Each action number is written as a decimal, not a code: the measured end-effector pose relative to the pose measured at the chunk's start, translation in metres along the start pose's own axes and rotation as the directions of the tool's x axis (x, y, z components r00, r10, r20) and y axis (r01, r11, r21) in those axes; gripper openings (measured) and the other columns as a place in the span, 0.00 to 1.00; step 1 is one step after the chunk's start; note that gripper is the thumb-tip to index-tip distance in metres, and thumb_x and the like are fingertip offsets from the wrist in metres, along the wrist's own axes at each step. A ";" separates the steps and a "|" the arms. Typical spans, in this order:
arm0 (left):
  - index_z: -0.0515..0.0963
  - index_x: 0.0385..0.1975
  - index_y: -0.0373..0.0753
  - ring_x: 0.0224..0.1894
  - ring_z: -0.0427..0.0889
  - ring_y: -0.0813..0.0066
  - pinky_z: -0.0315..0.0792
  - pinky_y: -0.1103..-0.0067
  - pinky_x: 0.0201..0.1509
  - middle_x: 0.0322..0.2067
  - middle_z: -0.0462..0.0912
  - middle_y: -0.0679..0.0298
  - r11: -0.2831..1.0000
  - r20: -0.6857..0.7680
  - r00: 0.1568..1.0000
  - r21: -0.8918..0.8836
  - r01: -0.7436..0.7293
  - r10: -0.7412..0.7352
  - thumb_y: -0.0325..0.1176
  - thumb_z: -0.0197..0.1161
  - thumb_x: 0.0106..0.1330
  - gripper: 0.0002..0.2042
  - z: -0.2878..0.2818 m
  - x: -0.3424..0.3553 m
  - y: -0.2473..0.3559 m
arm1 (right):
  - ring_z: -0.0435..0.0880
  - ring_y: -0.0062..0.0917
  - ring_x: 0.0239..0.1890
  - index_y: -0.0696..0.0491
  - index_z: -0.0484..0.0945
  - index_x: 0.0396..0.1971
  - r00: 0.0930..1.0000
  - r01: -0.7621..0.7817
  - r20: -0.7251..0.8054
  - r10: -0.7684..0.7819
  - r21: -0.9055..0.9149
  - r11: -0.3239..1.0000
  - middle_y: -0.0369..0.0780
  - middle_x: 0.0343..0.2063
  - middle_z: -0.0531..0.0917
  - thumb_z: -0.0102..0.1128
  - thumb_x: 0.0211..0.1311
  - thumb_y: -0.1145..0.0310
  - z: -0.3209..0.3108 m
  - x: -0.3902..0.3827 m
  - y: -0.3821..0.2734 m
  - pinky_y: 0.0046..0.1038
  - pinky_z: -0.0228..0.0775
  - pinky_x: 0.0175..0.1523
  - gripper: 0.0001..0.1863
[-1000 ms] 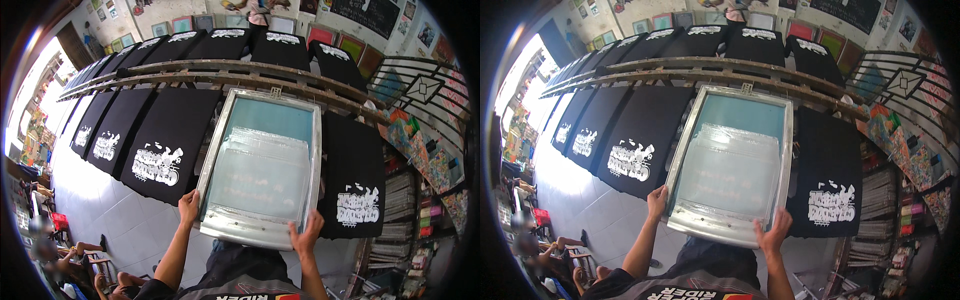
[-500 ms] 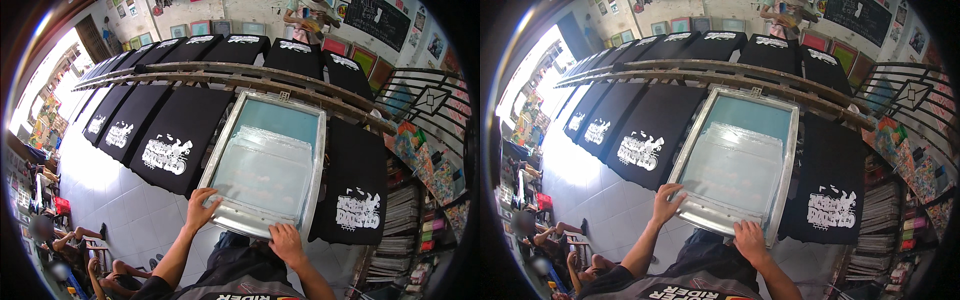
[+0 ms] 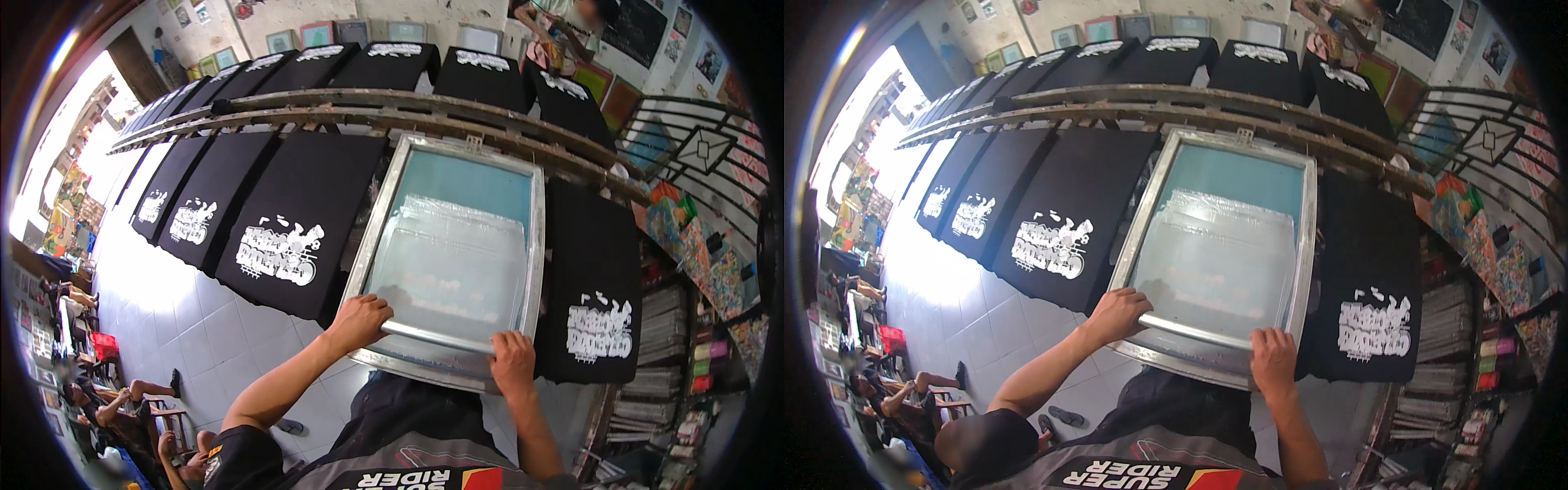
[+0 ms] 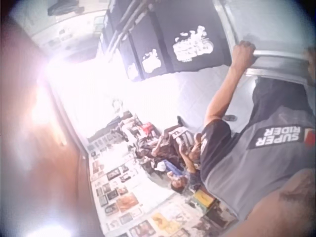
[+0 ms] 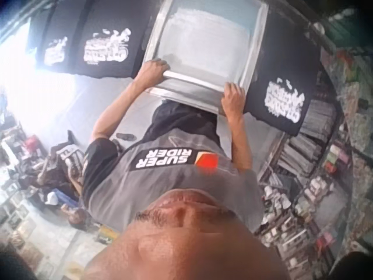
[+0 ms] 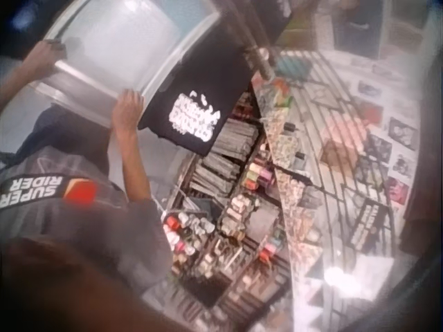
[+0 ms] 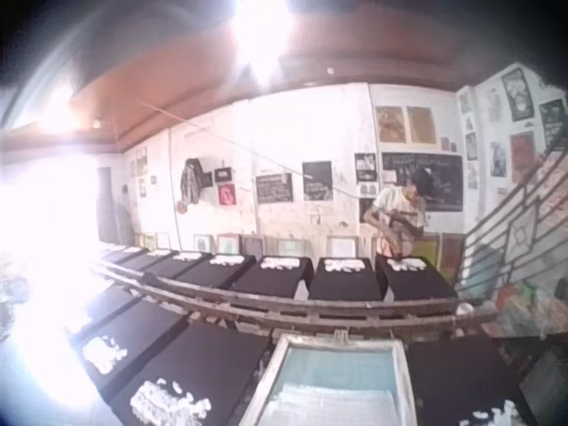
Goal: The person performs screen printing by pulling a squeegee across a screen to transfer ink onto black t-shirts laid out on a table. After printing, the person lifts the screen, moves it to another shirt, and repeats the process. The person also carries the screen to a nearby area and places it against a wall.
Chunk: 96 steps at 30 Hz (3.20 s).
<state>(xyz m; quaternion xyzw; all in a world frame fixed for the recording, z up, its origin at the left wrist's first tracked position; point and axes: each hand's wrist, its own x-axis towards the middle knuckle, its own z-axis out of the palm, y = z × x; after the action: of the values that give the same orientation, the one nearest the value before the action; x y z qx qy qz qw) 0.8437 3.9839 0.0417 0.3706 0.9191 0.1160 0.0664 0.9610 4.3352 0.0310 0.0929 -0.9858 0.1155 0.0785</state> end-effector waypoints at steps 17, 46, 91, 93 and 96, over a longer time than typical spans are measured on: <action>0.88 0.40 0.47 0.45 0.84 0.64 0.83 0.67 0.49 0.39 0.86 0.69 0.998 -0.087 0.996 -0.063 0.013 -0.019 0.30 0.79 0.42 0.20 0.003 0.019 -0.018 | 0.82 0.38 0.37 0.53 0.80 0.31 0.980 -0.036 -0.194 0.047 0.058 0.998 0.40 0.31 0.83 0.65 0.44 0.83 0.007 0.020 0.002 0.41 0.70 0.53 0.12; 0.89 0.45 0.43 0.37 0.86 0.70 0.80 0.74 0.41 0.48 0.90 0.69 0.996 -0.386 0.922 -0.085 -0.006 -0.027 0.23 0.69 0.48 0.21 0.064 -0.035 0.009 | 0.83 0.31 0.38 0.52 0.88 0.38 0.928 -0.089 -0.364 0.080 -0.007 0.996 0.36 0.39 0.88 0.65 0.58 0.75 0.065 -0.049 -0.007 0.38 0.69 0.44 0.09; 0.91 0.45 0.44 0.40 0.88 0.73 0.80 0.78 0.43 0.47 0.91 0.70 0.992 -0.362 0.932 -0.114 -0.046 0.002 0.26 0.67 0.52 0.18 0.054 -0.031 0.001 | 0.84 0.30 0.36 0.50 0.90 0.39 0.956 -0.121 -0.274 0.109 -0.030 0.992 0.35 0.37 0.89 0.65 0.60 0.73 0.060 -0.052 -0.014 0.37 0.68 0.44 0.09; 0.91 0.44 0.43 0.40 0.88 0.72 0.80 0.76 0.42 0.46 0.92 0.69 0.992 -0.366 0.930 -0.118 -0.040 -0.006 0.25 0.69 0.49 0.19 0.051 -0.007 -0.009 | 0.84 0.31 0.35 0.53 0.89 0.38 0.966 -0.118 -0.231 0.118 0.013 0.993 0.36 0.37 0.89 0.67 0.56 0.76 0.052 -0.022 -0.002 0.37 0.66 0.40 0.10; 0.91 0.43 0.43 0.38 0.87 0.70 0.80 0.75 0.39 0.44 0.93 0.68 0.993 -0.395 0.919 -0.107 -0.056 0.009 0.24 0.68 0.46 0.21 0.046 0.030 -0.027 | 0.81 0.34 0.32 0.54 0.87 0.36 0.954 -0.053 -0.292 0.059 0.028 0.998 0.37 0.34 0.86 0.66 0.54 0.79 0.050 0.024 0.020 0.37 0.64 0.38 0.09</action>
<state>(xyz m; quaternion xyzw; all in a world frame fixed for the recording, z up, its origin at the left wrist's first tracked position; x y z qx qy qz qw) 0.8138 3.9941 -0.0104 0.3506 0.8991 0.2423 -0.1003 0.9267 4.3384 -0.0176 0.0474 -0.9644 0.1400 0.2194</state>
